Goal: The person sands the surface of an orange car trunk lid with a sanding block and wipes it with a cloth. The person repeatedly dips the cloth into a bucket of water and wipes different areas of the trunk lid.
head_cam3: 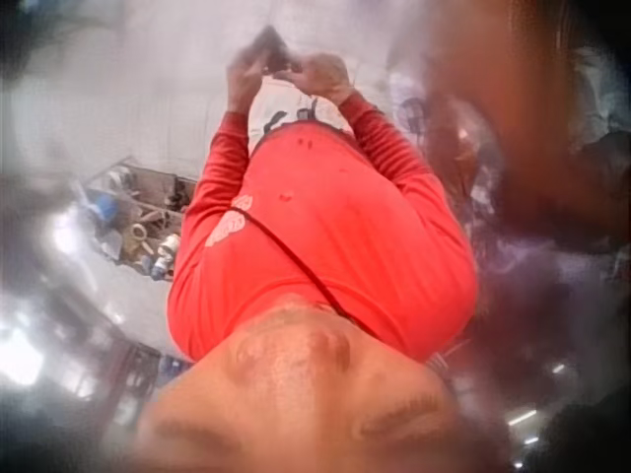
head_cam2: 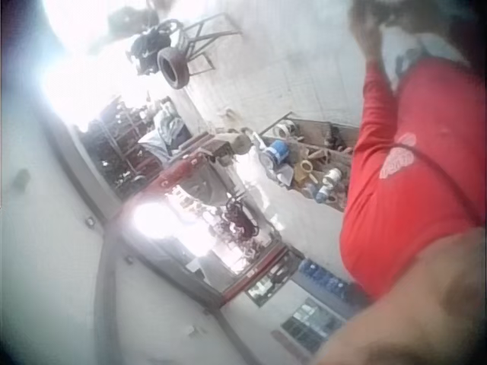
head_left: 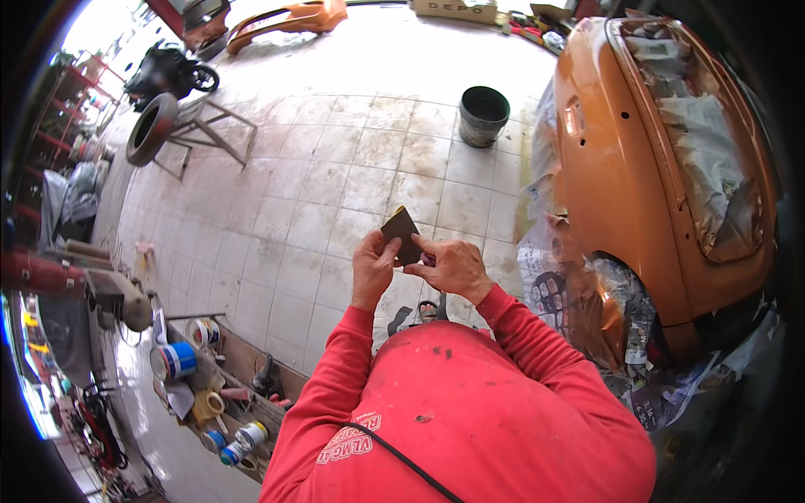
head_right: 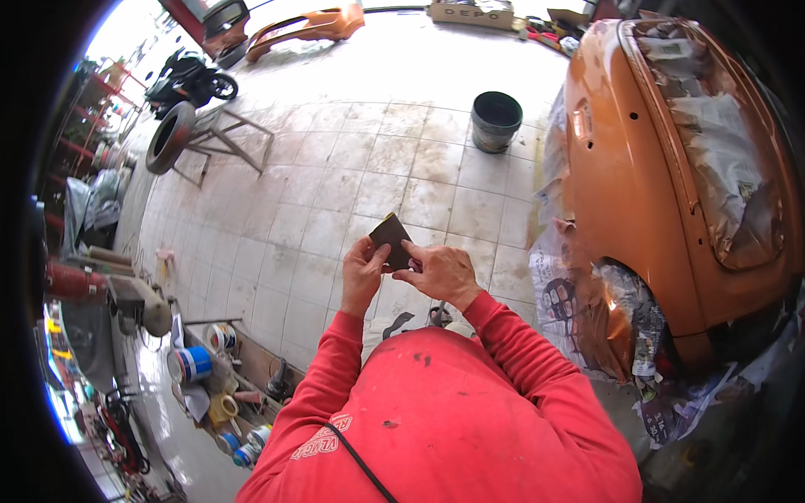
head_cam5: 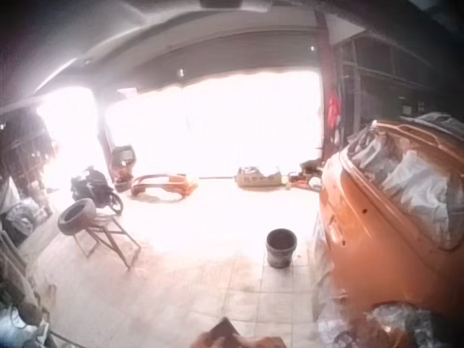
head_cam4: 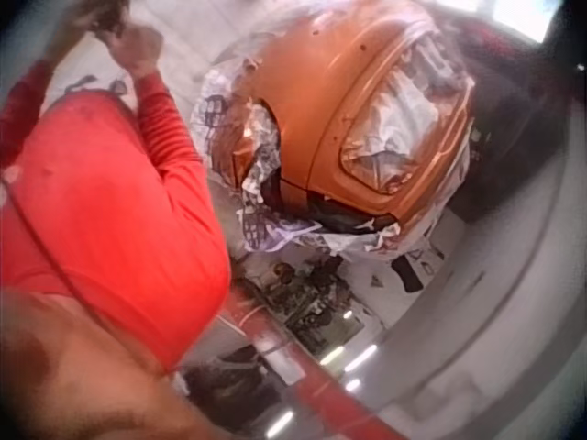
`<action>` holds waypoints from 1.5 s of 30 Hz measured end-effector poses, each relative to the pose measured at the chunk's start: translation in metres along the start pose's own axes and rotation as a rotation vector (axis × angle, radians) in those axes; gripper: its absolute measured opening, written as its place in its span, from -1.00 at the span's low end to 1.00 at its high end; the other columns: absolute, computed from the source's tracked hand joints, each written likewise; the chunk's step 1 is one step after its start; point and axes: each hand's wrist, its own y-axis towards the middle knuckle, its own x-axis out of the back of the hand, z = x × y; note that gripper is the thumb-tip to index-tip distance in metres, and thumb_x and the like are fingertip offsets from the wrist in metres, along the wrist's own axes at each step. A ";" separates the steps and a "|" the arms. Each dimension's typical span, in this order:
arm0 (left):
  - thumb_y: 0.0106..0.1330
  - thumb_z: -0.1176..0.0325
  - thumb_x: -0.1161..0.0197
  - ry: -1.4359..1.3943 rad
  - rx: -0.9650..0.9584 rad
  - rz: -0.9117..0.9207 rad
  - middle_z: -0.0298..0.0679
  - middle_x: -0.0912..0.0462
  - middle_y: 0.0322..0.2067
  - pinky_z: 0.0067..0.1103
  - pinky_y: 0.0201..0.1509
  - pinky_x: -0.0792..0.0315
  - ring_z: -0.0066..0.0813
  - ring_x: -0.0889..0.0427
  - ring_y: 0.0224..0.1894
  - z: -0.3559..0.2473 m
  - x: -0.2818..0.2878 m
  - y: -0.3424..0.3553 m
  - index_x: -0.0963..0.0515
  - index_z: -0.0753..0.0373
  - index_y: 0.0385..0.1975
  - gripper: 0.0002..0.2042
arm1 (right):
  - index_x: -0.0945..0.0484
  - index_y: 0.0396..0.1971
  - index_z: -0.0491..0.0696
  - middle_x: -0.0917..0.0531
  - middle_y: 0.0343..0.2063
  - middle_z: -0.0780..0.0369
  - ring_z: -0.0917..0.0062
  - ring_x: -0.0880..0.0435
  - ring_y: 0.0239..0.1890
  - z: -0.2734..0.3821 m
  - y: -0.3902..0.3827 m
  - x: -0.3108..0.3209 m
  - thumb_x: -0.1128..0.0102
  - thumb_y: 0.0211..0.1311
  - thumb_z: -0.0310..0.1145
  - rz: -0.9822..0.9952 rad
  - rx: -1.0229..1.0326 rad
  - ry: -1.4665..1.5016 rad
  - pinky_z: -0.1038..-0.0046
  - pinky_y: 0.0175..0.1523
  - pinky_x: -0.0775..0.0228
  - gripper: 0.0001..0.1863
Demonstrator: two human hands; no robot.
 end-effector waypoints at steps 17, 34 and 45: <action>0.47 0.50 -0.38 -0.161 0.352 0.692 -0.21 -0.79 -0.07 -0.52 -0.14 -0.77 -0.46 -0.78 -0.12 -0.010 -0.122 0.244 -0.69 0.32 -0.04 -0.85 | -0.80 -0.12 -0.01 -0.80 -0.47 0.11 0.36 -0.83 -0.45 -0.157 0.100 0.078 -0.41 0.38 -0.20 -0.492 -0.421 0.432 0.33 -0.30 -0.61 -0.77; 0.57 0.32 -0.32 -0.239 0.359 1.034 -0.13 -0.73 0.01 -0.41 0.02 -0.78 -0.38 -0.81 -0.10 -0.061 -0.299 0.477 -0.59 0.35 -0.02 -0.79 | -0.80 -0.07 -0.06 -0.72 -0.53 0.24 0.61 -0.63 -0.49 -0.281 0.207 0.232 -0.57 0.30 -0.16 -0.818 -0.550 0.285 0.44 -0.34 -0.48 -0.66; 0.56 0.18 -0.29 -0.413 0.458 0.981 0.00 -0.52 0.34 -0.21 0.13 -0.74 -0.05 -0.77 0.14 -0.075 -0.379 0.594 -0.23 0.23 0.52 -0.37 | -0.51 0.40 -0.12 -0.70 0.20 0.03 0.26 -0.72 0.22 -0.367 0.376 0.364 -0.52 0.33 -0.04 -0.738 -0.027 0.442 0.31 0.29 -0.54 -0.24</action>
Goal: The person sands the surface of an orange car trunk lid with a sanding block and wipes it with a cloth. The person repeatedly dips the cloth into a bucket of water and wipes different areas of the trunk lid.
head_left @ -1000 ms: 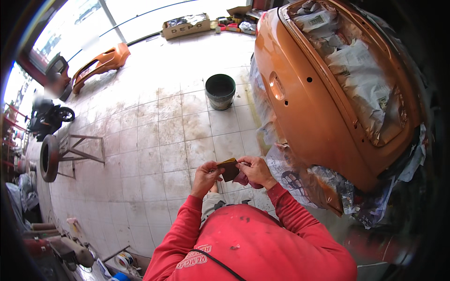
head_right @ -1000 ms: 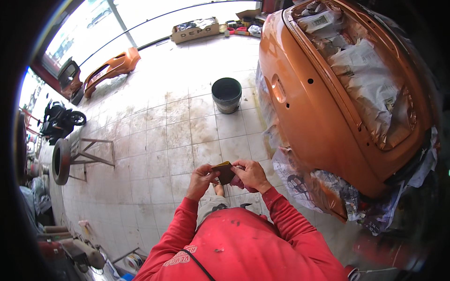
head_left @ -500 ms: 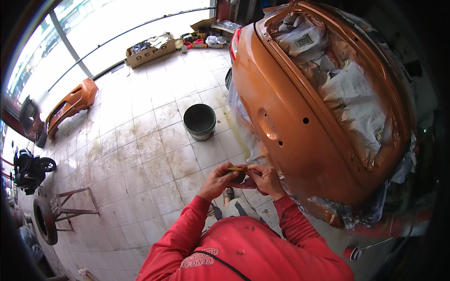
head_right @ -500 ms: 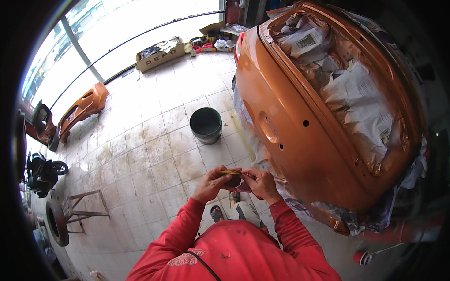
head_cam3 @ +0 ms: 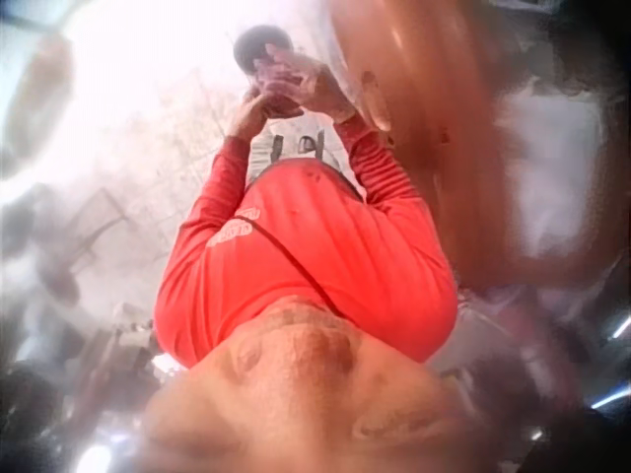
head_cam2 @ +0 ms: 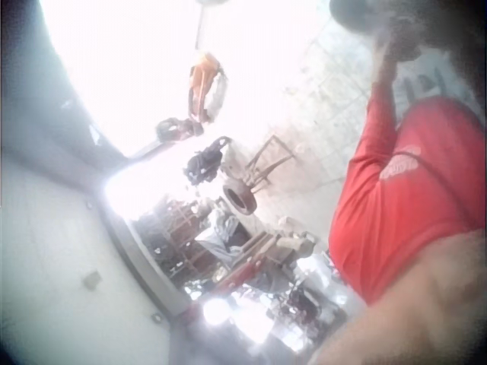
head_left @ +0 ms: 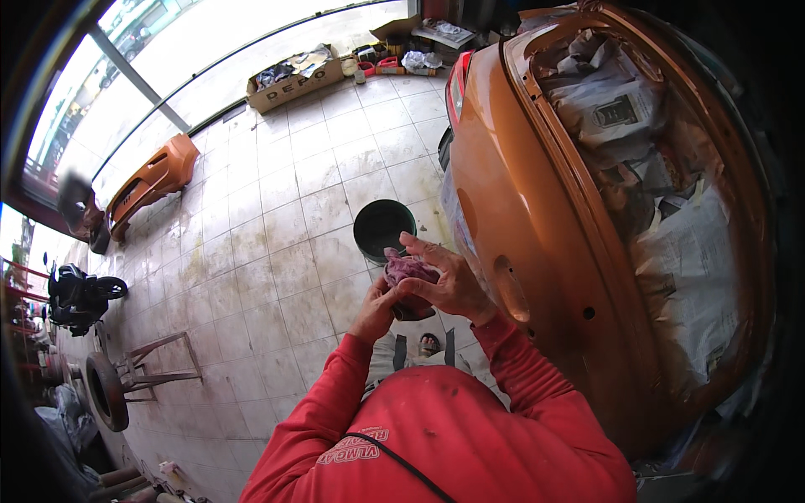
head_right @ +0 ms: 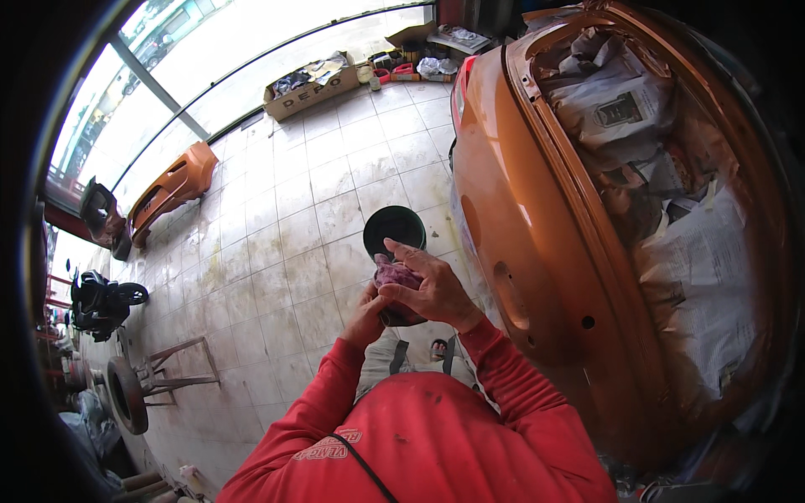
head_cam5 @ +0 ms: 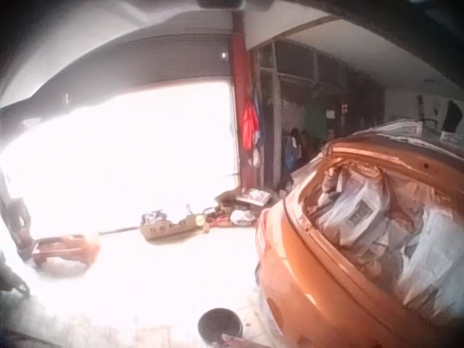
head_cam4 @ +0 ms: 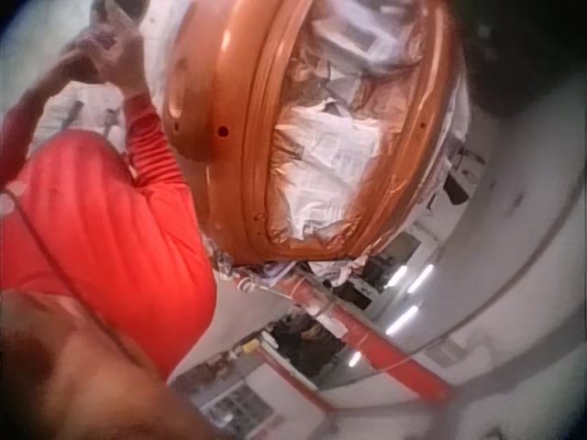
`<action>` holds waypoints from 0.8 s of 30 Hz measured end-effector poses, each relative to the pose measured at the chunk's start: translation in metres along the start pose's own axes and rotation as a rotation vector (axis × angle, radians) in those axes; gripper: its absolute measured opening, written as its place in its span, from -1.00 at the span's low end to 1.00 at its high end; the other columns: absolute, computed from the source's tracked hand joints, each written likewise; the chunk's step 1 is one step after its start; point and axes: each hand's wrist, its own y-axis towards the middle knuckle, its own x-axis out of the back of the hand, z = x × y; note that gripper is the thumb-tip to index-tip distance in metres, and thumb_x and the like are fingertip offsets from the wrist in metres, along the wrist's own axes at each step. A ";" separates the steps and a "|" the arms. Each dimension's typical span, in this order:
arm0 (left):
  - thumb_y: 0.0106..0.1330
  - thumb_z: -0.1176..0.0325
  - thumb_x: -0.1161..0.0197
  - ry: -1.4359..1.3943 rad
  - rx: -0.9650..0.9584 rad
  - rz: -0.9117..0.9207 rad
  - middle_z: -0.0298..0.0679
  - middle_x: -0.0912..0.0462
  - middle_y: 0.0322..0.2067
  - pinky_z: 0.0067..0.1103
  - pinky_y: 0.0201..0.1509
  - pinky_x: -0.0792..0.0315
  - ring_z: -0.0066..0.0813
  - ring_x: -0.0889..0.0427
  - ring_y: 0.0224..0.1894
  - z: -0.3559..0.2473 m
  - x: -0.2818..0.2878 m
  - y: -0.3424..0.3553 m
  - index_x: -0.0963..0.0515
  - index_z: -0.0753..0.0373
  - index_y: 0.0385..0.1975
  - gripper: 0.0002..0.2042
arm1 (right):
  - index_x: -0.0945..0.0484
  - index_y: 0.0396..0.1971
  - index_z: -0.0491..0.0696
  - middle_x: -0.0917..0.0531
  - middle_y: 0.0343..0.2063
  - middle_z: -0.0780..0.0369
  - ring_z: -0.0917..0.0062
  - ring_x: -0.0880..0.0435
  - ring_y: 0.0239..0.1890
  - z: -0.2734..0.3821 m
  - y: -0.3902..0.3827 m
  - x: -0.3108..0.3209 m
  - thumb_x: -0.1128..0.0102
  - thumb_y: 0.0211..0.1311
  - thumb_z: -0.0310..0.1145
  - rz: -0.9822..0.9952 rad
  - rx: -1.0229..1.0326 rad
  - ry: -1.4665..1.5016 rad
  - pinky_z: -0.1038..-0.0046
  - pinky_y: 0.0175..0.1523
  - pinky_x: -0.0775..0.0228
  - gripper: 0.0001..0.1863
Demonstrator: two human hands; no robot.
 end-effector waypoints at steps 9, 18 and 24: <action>0.40 0.25 -0.43 0.123 0.332 -0.618 -0.17 -0.75 -0.06 -0.32 -0.33 -0.77 -0.31 -0.81 -0.22 0.023 0.200 0.168 -0.54 0.14 0.23 -0.57 | -0.11 0.66 0.04 -0.11 0.66 0.06 0.08 0.00 0.70 -0.068 0.129 0.165 -0.42 0.33 0.03 -0.046 -0.359 -1.295 -0.15 0.67 0.16 0.02; 0.12 -0.01 -0.56 1.154 0.692 -0.432 0.05 -0.78 0.05 -0.24 0.27 -0.60 0.00 -0.77 0.14 0.201 0.450 0.336 -0.62 0.19 0.22 -0.33 | 0.00 0.67 -0.07 -0.05 0.64 -0.05 -0.04 0.02 0.68 -0.088 0.135 0.147 -0.29 0.15 0.52 0.112 -0.632 -1.821 -0.20 0.67 0.19 0.31; 0.10 -0.10 -0.60 1.221 0.860 -0.234 0.10 -0.71 0.18 -0.22 0.37 -0.55 0.02 -0.69 0.27 0.249 0.531 0.404 -0.59 0.21 0.30 -0.22 | 0.12 0.69 -0.07 0.01 0.63 -0.16 -0.17 0.04 0.66 -0.092 0.133 0.145 -0.19 0.21 0.57 0.075 -0.716 -1.816 -0.20 0.64 0.12 0.34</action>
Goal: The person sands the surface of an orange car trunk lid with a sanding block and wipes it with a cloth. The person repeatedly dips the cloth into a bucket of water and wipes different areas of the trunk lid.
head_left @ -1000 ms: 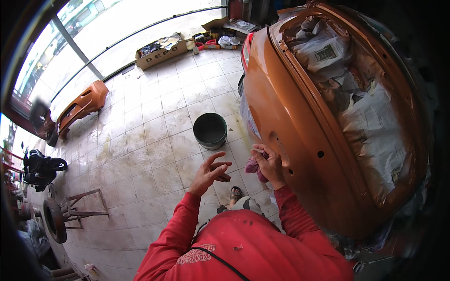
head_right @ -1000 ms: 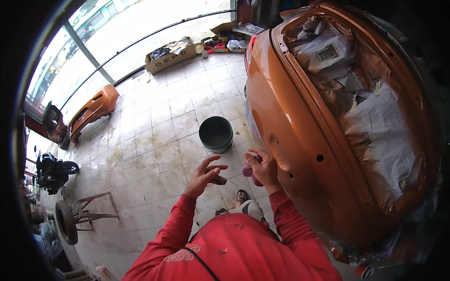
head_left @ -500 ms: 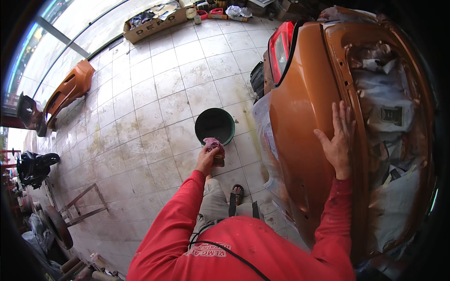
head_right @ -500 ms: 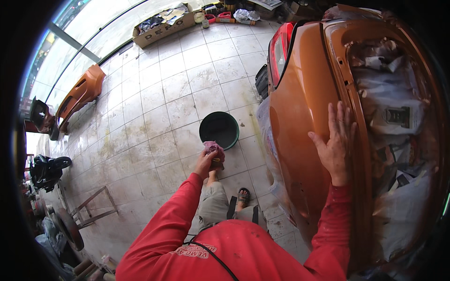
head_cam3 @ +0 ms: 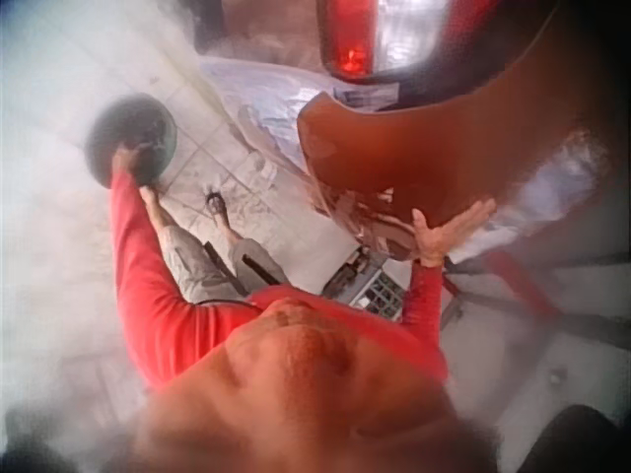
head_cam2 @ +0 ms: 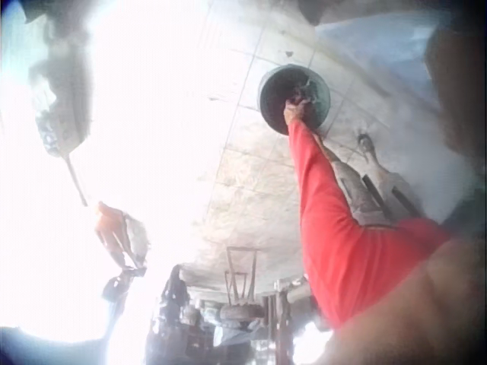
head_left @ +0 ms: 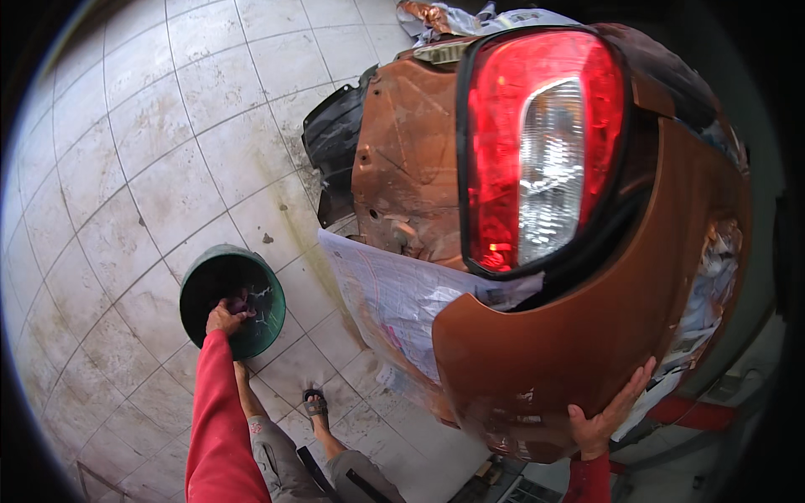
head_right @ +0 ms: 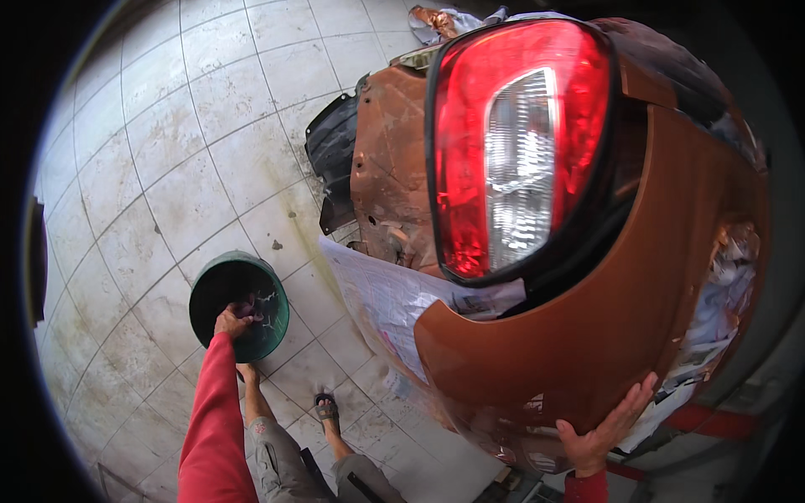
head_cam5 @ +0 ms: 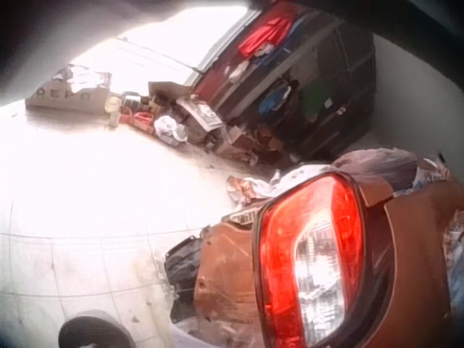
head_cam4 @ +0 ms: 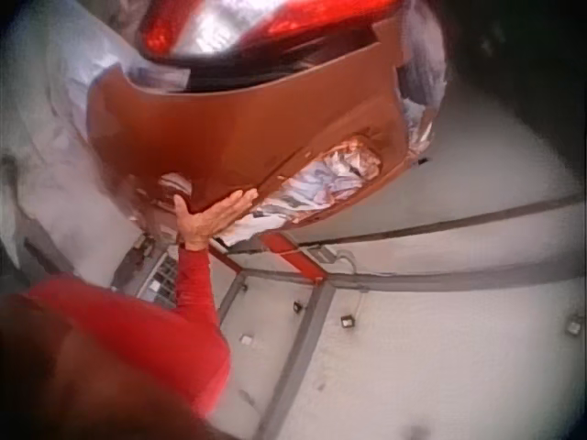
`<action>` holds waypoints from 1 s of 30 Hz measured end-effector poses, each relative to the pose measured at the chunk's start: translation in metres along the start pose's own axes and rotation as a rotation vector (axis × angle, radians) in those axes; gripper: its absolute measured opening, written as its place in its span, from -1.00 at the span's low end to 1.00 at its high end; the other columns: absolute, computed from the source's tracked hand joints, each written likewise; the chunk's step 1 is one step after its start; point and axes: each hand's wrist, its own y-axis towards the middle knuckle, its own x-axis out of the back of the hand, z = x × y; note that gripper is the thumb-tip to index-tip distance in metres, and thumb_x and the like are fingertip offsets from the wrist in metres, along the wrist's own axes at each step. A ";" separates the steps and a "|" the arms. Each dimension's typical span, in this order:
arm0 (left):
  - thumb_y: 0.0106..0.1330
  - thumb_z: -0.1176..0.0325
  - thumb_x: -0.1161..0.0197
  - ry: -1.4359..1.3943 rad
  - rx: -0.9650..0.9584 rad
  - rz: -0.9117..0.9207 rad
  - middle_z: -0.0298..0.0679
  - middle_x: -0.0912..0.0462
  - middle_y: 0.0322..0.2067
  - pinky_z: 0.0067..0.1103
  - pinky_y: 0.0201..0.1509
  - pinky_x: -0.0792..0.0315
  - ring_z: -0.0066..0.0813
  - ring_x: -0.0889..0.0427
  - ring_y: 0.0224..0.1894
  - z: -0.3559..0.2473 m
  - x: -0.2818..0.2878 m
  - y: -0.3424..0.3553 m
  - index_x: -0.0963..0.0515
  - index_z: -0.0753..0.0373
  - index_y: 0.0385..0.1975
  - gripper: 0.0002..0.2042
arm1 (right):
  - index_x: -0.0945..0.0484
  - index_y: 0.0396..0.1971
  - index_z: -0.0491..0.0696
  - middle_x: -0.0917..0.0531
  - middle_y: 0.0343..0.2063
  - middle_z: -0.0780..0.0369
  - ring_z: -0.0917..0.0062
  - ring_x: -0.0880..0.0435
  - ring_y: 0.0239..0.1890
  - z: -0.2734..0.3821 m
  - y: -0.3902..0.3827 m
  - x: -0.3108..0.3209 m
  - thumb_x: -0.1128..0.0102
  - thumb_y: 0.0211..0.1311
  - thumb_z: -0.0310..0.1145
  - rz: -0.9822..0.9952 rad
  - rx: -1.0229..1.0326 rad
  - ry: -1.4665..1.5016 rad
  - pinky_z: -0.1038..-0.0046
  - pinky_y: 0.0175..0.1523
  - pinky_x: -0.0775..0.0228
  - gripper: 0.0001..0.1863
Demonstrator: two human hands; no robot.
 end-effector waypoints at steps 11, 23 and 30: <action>0.36 0.11 -0.31 0.305 -0.014 -0.001 0.11 -0.74 0.08 -0.12 0.26 -0.61 0.12 -0.73 0.16 0.032 -0.068 0.074 -0.72 0.11 0.10 -0.62 | 0.16 0.70 -0.02 0.10 0.66 -0.13 -0.11 0.07 0.68 0.013 0.004 0.003 -0.25 0.13 0.59 -0.037 -0.084 0.141 -0.10 0.67 0.17 0.40; 0.22 0.65 -0.35 -0.996 -0.340 -0.013 -0.23 -0.81 -0.20 -0.52 -0.04 -0.72 -0.42 -0.82 -0.17 -0.099 0.067 -0.255 -0.69 0.32 -0.05 -0.71 | -0.12 0.63 -0.10 -0.04 0.64 -0.12 -0.15 0.03 0.67 0.022 0.005 0.025 -0.40 0.27 0.30 -0.039 -0.097 0.287 -0.25 0.65 0.23 0.15; 0.33 0.39 -0.48 -0.474 -0.878 0.042 -0.18 -0.80 -0.09 -0.53 0.07 -0.62 -0.49 -0.75 -0.02 -0.336 0.189 -0.492 -0.66 0.36 0.11 -0.62 | 0.37 0.68 -0.11 0.10 0.68 -0.09 0.09 -0.01 0.69 0.162 0.040 0.016 -0.44 0.29 0.29 0.168 -0.289 2.210 0.15 0.62 -0.07 0.38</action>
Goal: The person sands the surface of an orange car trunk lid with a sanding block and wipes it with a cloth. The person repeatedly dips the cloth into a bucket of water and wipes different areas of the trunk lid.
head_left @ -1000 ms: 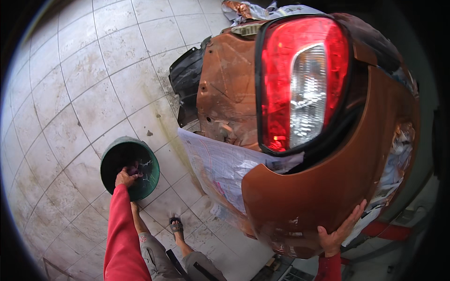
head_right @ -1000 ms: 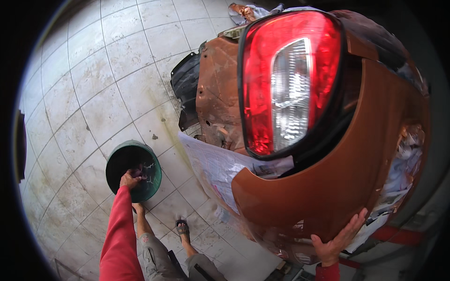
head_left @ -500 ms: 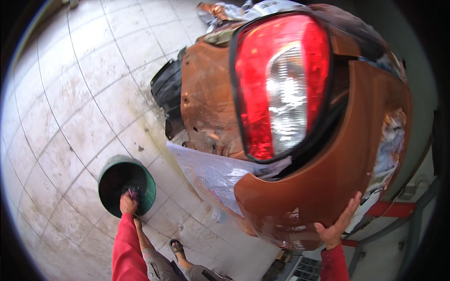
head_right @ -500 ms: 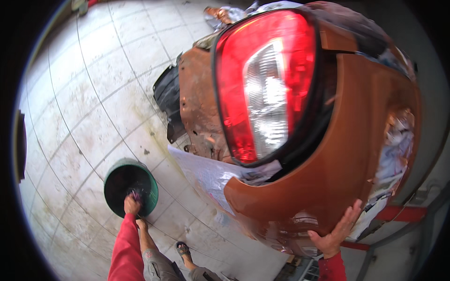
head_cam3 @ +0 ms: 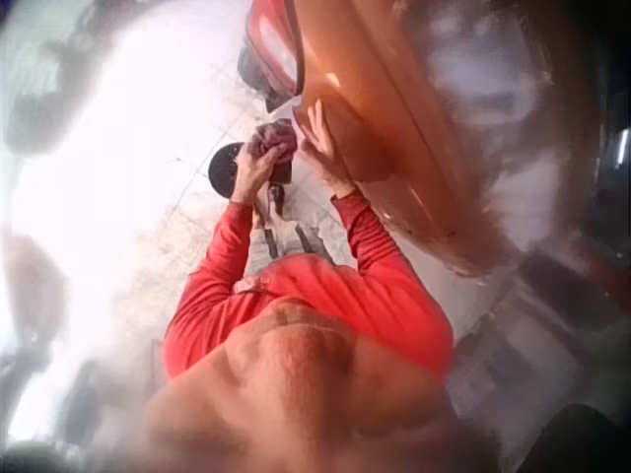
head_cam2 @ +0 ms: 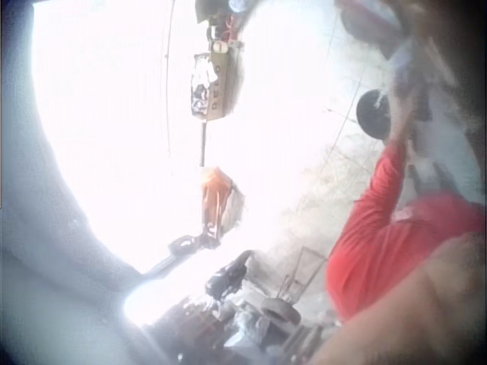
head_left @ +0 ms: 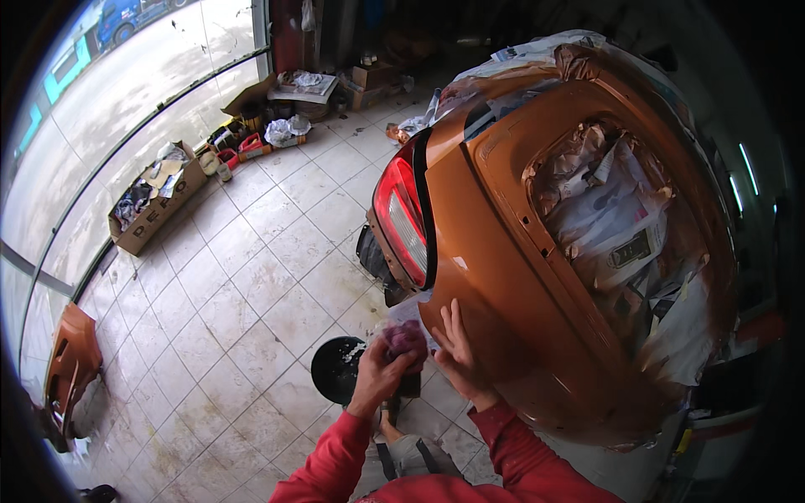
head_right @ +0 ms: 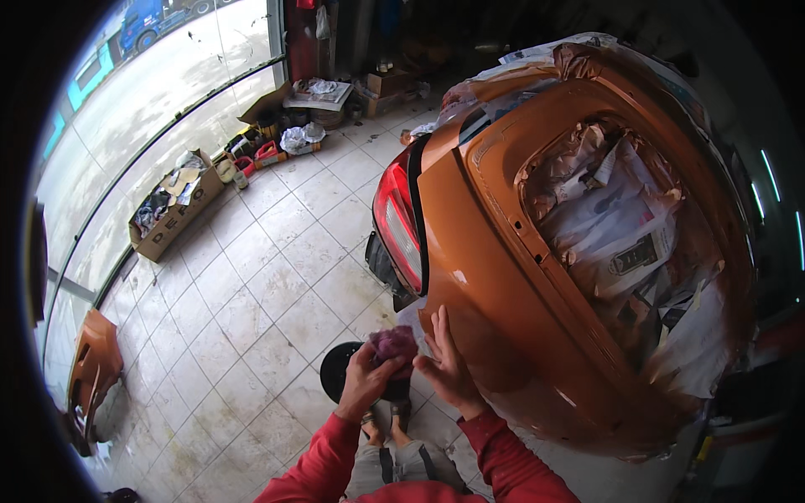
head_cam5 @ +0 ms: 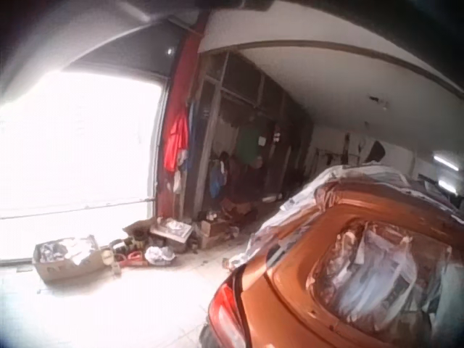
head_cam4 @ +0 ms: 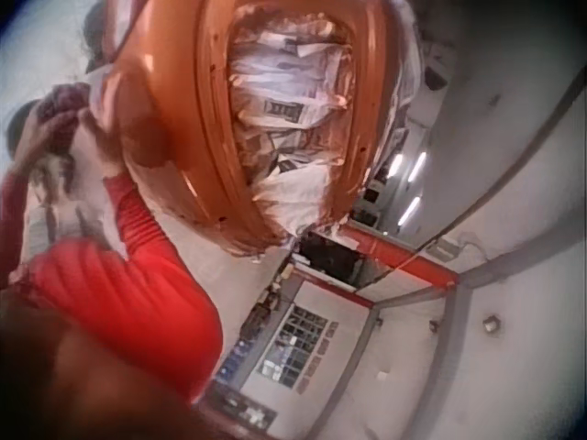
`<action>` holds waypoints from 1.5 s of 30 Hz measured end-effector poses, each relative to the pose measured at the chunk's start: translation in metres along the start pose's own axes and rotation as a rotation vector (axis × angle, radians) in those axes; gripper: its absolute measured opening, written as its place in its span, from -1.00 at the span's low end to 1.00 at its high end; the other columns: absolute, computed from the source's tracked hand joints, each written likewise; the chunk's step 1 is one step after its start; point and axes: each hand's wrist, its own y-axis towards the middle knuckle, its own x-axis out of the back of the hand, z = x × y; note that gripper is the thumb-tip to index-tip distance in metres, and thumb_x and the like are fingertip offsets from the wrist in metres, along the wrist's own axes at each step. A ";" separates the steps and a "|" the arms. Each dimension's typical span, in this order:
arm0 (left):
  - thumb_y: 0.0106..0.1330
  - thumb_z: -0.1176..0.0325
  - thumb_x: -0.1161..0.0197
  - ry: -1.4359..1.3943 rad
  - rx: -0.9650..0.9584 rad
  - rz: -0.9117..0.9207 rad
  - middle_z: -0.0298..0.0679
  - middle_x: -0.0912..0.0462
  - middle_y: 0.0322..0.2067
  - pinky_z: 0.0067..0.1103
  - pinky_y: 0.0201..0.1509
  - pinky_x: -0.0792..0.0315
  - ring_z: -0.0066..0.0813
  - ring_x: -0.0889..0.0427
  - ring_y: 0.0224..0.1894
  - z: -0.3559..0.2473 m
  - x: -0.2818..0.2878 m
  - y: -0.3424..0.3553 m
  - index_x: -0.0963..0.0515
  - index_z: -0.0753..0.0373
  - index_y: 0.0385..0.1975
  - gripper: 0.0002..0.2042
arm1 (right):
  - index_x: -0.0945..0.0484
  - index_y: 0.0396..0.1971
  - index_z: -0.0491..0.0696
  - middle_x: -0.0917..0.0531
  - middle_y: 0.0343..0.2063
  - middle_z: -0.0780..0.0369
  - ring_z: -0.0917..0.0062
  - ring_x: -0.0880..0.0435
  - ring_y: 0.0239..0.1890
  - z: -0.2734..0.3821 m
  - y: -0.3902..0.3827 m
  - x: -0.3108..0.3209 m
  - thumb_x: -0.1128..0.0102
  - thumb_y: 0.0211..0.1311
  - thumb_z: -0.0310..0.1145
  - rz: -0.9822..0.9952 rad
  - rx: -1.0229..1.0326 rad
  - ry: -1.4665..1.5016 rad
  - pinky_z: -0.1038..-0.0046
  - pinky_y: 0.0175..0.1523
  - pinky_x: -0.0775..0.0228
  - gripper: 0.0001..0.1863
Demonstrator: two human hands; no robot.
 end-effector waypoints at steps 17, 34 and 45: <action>0.62 0.33 -0.12 -0.373 -0.076 -0.275 -0.14 -0.68 0.14 -0.33 0.24 -0.67 -0.31 -0.69 0.17 -0.015 0.102 0.051 -0.53 0.34 0.31 -0.63 | -0.62 0.34 0.20 -0.40 0.50 0.22 0.02 -0.17 0.60 0.134 0.105 0.092 -0.39 0.20 0.28 -0.110 0.746 -1.841 -0.22 0.63 0.11 -0.24; 0.47 0.34 -0.23 0.275 -0.059 0.092 -0.01 -0.84 -0.25 -0.34 -0.06 -0.67 -0.11 -0.86 -0.18 0.034 0.118 0.147 -0.74 0.21 0.00 -0.77 | -0.75 -0.03 0.18 -0.66 -0.05 0.33 0.29 -0.60 0.08 0.243 0.269 0.092 -0.50 0.11 -0.28 -0.367 0.676 -1.950 0.08 0.21 -0.36 -0.64; 0.63 -0.09 -0.06 0.619 -0.836 -0.012 0.21 -0.17 0.56 -0.25 0.63 -0.19 0.10 -0.11 0.64 -0.091 -0.061 0.237 -0.13 0.43 0.58 -0.23 | -0.67 -0.22 0.02 -0.61 -0.06 0.27 0.24 -0.50 0.22 0.202 0.250 0.107 -0.58 0.10 -0.08 -0.336 0.846 -1.853 0.03 0.45 -0.28 -0.62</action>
